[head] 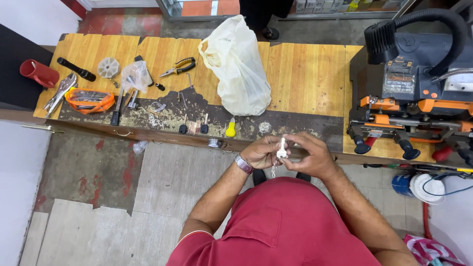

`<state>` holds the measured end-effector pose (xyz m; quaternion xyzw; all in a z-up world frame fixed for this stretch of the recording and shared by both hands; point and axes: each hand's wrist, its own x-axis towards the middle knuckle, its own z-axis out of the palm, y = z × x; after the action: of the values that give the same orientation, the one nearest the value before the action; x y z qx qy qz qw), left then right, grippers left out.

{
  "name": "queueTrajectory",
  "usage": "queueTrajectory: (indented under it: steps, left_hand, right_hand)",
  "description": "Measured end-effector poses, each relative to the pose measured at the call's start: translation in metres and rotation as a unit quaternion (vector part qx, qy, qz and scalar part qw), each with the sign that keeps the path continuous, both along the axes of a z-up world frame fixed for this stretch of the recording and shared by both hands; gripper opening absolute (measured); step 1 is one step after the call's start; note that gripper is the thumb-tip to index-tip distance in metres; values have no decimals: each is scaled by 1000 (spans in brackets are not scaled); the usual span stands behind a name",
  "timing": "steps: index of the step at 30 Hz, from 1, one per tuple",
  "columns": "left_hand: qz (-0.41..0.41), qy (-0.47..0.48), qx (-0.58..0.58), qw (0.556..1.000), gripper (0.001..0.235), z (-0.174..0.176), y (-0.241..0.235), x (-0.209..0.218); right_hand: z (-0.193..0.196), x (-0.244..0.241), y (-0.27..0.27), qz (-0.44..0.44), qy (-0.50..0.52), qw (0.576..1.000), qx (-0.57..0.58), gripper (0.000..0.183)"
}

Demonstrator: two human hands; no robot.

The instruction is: A person operates a key duplication machine to cut a key, then handles keys, counts paper money, and writes on a clipboard in a locksmith shop.

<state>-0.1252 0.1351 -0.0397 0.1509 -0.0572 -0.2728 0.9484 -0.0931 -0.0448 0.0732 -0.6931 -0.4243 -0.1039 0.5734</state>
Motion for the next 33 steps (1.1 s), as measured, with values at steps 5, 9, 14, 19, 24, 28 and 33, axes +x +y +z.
queueTrajectory:
  steps: [5,9,14,19,24,28,33]
  left_hand:
    - [36,-8,69,997,18,4,0,2]
    - [64,-2,82,995,19,0,-4,2]
    - [91,1,88,992,19,3,-9,-1]
    - [102,-5,98,990,16,25,-13,-3]
    - [85,1,82,993,16,21,-16,-2]
    - [96,-1,62,993,15,10,-20,-3]
    - [113,-19,84,990,17,12,-23,2]
  right_hand:
    - [5,3,-3,-23,-32,999,-33,60]
    - [3,6,-5,-19,-30,999,-39,55]
    - [2,6,-7,-29,-29,998,-43,55]
    - [7,7,-9,-39,-88,995,-28,49]
    - [8,6,-8,-46,-103,994,-16,49]
    - [12,5,-8,-43,-114,992,-17,48]
    - [19,7,-9,-55,-128,990,-29,48]
